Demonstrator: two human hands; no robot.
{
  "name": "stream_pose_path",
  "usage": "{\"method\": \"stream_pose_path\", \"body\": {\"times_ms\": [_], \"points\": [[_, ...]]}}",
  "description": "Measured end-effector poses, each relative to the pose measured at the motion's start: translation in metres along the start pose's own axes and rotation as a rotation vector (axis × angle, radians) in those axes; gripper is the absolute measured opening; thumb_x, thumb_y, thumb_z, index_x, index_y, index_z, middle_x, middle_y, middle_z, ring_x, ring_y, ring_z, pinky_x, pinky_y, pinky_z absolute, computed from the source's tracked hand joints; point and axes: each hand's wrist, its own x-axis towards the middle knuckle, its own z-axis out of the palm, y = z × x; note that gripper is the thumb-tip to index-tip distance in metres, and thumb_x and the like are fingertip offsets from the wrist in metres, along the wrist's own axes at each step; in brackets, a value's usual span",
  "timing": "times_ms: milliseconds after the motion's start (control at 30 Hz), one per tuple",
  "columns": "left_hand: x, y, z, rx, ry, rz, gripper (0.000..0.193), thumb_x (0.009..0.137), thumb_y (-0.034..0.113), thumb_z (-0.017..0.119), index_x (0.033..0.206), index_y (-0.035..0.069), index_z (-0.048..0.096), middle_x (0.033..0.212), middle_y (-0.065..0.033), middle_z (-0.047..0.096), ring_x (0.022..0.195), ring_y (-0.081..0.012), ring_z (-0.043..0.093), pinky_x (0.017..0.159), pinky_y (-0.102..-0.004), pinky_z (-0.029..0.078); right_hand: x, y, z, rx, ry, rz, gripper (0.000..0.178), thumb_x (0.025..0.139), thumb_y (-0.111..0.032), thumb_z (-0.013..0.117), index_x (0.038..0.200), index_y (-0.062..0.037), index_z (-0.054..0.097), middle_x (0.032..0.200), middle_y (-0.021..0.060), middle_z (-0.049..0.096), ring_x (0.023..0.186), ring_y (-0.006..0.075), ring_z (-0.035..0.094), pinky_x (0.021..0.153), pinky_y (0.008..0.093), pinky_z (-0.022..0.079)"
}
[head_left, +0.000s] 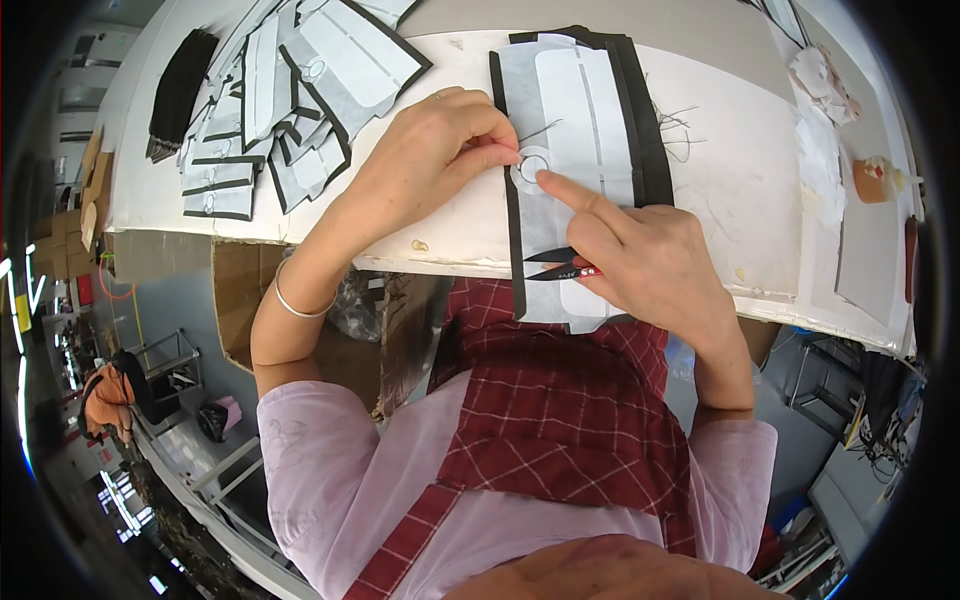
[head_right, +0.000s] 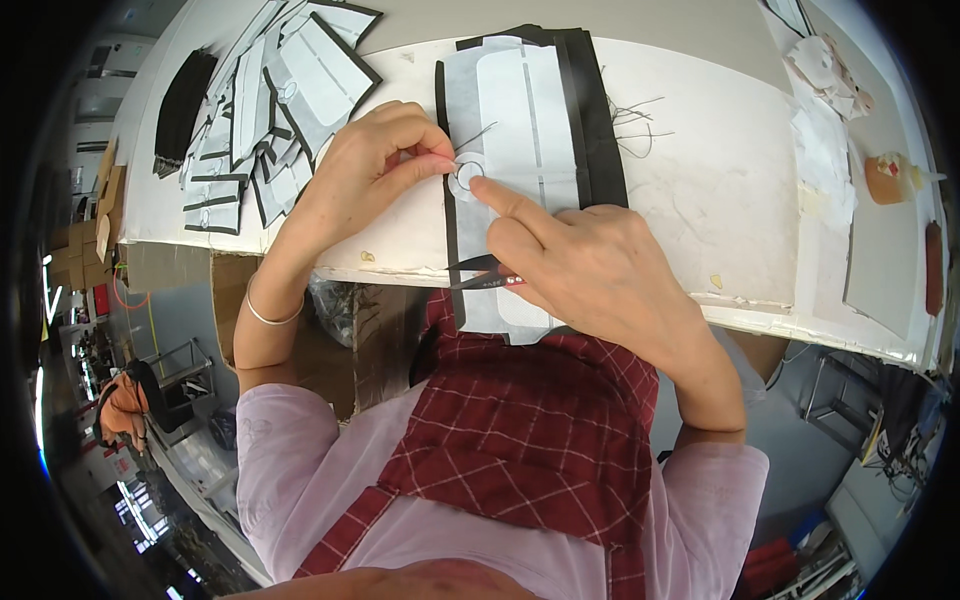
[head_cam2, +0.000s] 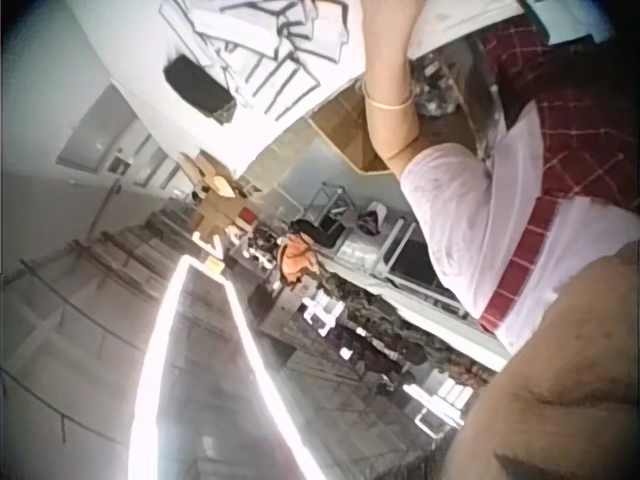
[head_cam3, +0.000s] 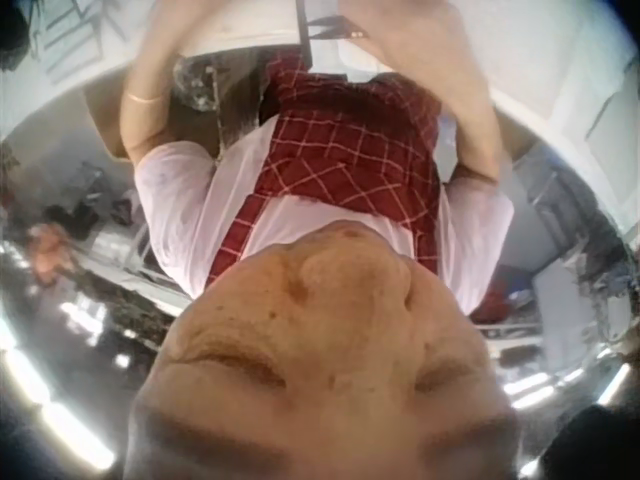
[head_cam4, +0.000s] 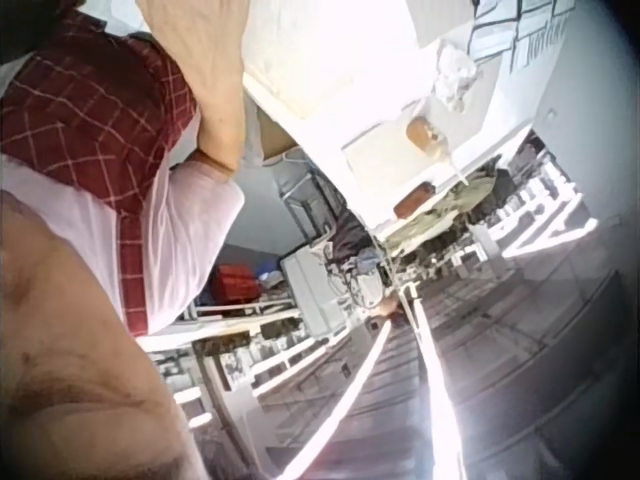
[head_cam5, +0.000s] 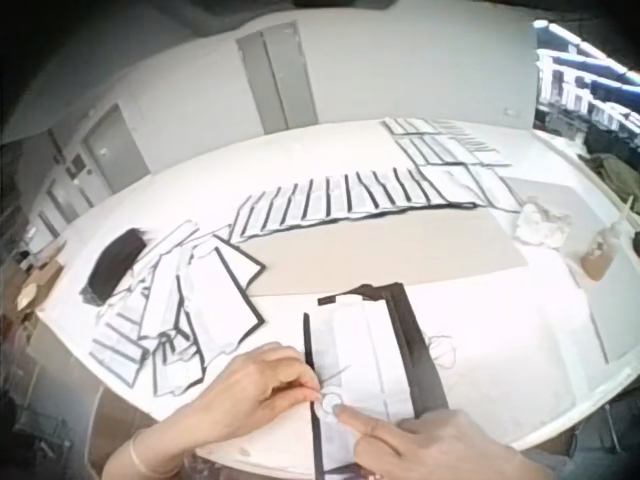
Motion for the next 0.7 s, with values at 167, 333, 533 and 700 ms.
{"method": "stream_pose_path", "body": {"times_ms": [167,333,533,700], "points": [[-0.002,0.005,0.004,0.001,0.093,0.114,0.008,0.090,0.007,0.071,0.095,0.002,0.067,0.086,-0.0058,0.063,0.072,-0.0189,0.055,0.064,-0.0306,0.045,0.001,-0.002,-0.002,-0.047,-0.045,0.011,0.034,0.070,-0.021,0.082,0.085,-0.0107,0.053,0.136,0.0056,0.065,0.052,0.0126,0.059,0.051,0.0272,0.051],[-0.014,-0.001,0.005,-0.115,0.077,0.047,0.007,0.090,0.004,0.069,0.096,0.001,0.066,0.089,-0.0064,0.063,0.078,-0.0212,0.058,0.066,-0.0320,0.046,-0.001,-0.001,0.001,-0.044,-0.031,0.025,0.032,0.069,-0.019,0.082,0.083,-0.0111,0.054,0.137,0.0046,0.065,0.052,0.0128,0.059,0.051,0.0275,0.051],[-0.010,0.022,0.005,0.022,0.247,0.027,0.007,0.089,0.003,0.070,0.095,0.003,0.067,0.090,-0.0066,0.064,0.083,-0.0224,0.062,0.068,-0.0340,0.048,-0.003,0.000,0.006,0.025,0.008,0.064,0.030,0.069,-0.015,0.076,0.073,-0.0089,0.046,0.137,0.0010,0.065,0.049,0.0163,0.054,0.047,0.0293,0.044],[-0.003,0.022,0.013,0.155,0.196,0.108,0.006,0.087,0.003,0.071,0.092,0.003,0.067,0.087,-0.0082,0.064,0.079,-0.0265,0.060,0.068,-0.0369,0.050,-0.002,0.000,0.005,0.016,0.021,0.048,0.030,0.070,-0.016,0.075,0.073,-0.0089,0.046,0.137,0.0013,0.066,0.048,0.0165,0.053,0.046,0.0293,0.043]]}}
